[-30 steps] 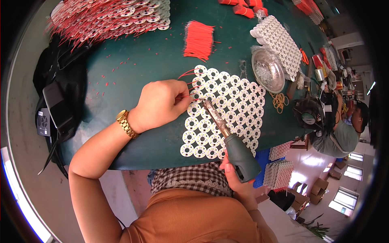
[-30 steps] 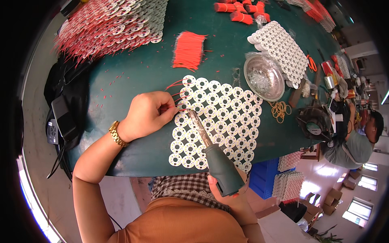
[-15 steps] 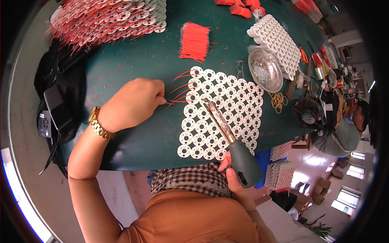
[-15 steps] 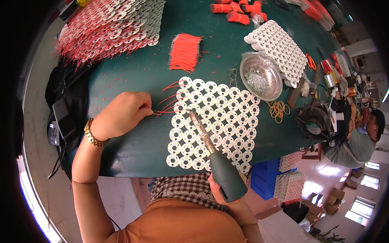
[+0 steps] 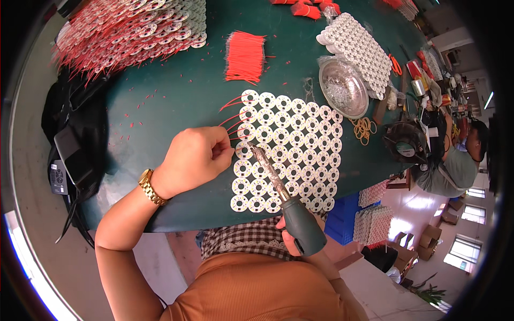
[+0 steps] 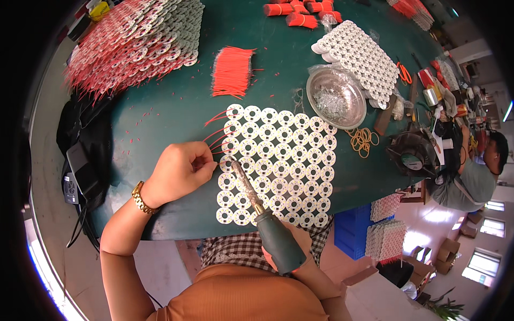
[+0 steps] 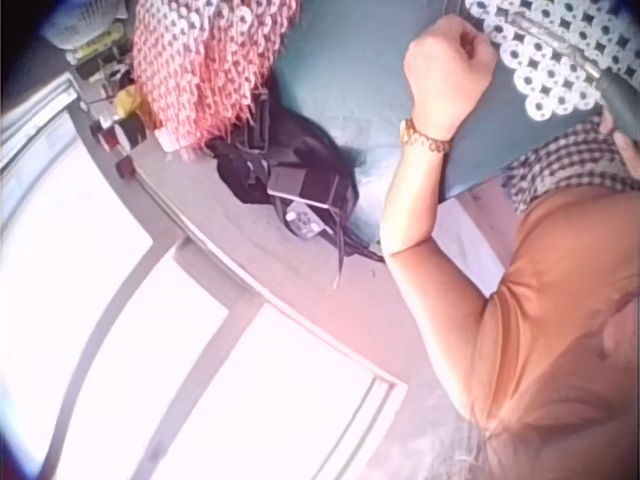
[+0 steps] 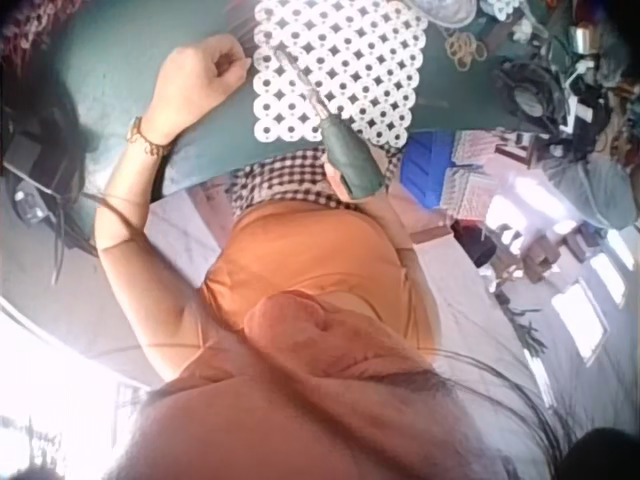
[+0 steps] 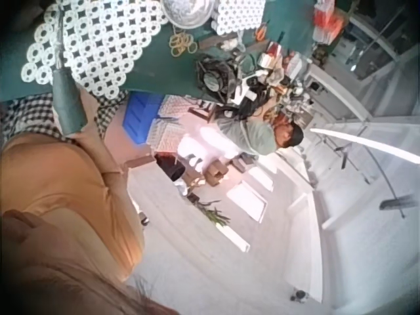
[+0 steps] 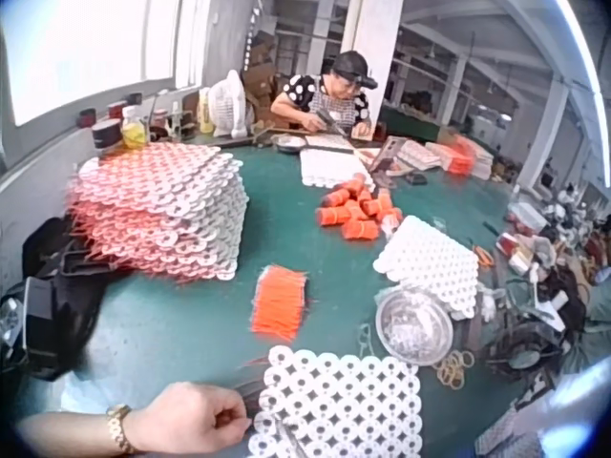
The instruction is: The person solders wires onto a grid of circuit boards using a soldering iron, stacks the finished board aside, places a new circuit board sheet on the table, and solders wires onto the new sheet with the soldering iron.
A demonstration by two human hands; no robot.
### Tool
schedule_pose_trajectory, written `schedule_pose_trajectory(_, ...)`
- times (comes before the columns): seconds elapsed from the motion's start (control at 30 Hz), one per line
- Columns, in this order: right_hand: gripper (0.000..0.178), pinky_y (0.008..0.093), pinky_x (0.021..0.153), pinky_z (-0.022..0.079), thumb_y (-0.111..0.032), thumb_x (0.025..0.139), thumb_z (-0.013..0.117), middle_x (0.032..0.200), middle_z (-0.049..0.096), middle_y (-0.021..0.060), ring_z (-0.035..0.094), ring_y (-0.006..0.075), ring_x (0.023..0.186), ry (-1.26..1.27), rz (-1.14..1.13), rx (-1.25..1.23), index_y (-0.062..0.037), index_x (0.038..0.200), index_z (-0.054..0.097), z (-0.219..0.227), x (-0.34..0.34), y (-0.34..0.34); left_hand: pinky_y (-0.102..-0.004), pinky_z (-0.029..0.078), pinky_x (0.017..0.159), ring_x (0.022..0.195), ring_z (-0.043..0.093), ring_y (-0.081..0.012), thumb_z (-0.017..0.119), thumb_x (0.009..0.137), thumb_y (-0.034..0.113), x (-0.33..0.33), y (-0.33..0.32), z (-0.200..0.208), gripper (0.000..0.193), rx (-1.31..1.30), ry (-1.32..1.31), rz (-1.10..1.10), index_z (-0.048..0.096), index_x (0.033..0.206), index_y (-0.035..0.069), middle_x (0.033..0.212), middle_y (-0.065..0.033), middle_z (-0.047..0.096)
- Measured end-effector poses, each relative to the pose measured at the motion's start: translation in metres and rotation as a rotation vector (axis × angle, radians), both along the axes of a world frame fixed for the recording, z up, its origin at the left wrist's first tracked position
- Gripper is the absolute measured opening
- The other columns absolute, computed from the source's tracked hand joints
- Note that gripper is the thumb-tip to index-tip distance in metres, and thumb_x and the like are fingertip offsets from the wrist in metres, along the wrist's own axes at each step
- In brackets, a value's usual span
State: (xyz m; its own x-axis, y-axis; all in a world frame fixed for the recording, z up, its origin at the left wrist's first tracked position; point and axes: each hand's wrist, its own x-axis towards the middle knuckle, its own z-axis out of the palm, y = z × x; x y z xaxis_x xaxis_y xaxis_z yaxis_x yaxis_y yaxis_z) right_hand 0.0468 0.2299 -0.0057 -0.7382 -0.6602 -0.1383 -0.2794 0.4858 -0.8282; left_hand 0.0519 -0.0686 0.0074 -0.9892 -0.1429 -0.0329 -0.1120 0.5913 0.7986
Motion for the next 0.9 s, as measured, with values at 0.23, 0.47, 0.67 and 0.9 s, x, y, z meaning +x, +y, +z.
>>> schedule_pose_trajectory(0.23, 0.011, 0.0280, 0.057, 0.044, -0.013, 0.081, 0.068, 0.074, 0.062, 0.0053, 0.056, 0.0172, 0.063, -0.357, -0.225, -0.206, -0.0033, 0.082, 0.064, 0.008, 0.006, -0.010, -0.0314, 0.048, 0.053, 0.055, 0.060, -0.0186, 0.071, 0.077, 0.006, 0.000, 0.001, -0.002, 0.009, -0.064, 0.035, 0.005, 0.063, 0.077, 0.001, 0.066, -0.0090, 0.062)
schedule_pose_trajectory(0.47, 0.037, 0.0285, 0.042, 0.044, -0.031, 0.100, 0.042, 0.072, 0.063, 0.0006, 0.054, 0.0126, 0.047, -0.102, -0.067, -0.022, -0.0083, 0.084, 0.066, 0.003, 0.005, -0.002, -0.0316, 0.047, 0.053, 0.054, 0.060, -0.0184, 0.071, 0.077, 0.006, -0.002, 0.002, -0.005, 0.009, -0.065, 0.045, 0.010, 0.063, 0.076, 0.002, 0.064, -0.0085, 0.062)
schedule_pose_trajectory(0.67, 0.037, 0.0316, 0.039, 0.044, -0.028, 0.100, 0.040, 0.072, 0.060, 0.0139, 0.055, 0.0192, 0.047, 0.089, 0.103, 0.014, 0.0042, 0.097, 0.059, -0.017, 0.008, 0.009, -0.0320, 0.048, 0.053, 0.055, 0.061, -0.0197, 0.070, 0.077, 0.006, -0.001, 0.002, -0.004, 0.008, -0.075, 0.060, 0.015, 0.063, 0.076, 0.002, 0.064, -0.0095, 0.062)
schedule_pose_trajectory(0.9, 0.021, 0.0297, 0.061, 0.048, -0.017, 0.087, 0.065, 0.078, 0.065, 0.0096, 0.060, 0.0175, 0.068, -0.604, -0.524, -0.016, 0.0027, 0.092, 0.065, 0.008, 0.010, -0.002, -0.0343, 0.050, 0.055, 0.057, 0.064, -0.0252, 0.070, 0.077, 0.009, 0.000, 0.001, -0.005, 0.010, -0.106, 0.075, -0.008, 0.064, 0.079, 0.001, 0.065, -0.0118, 0.063)
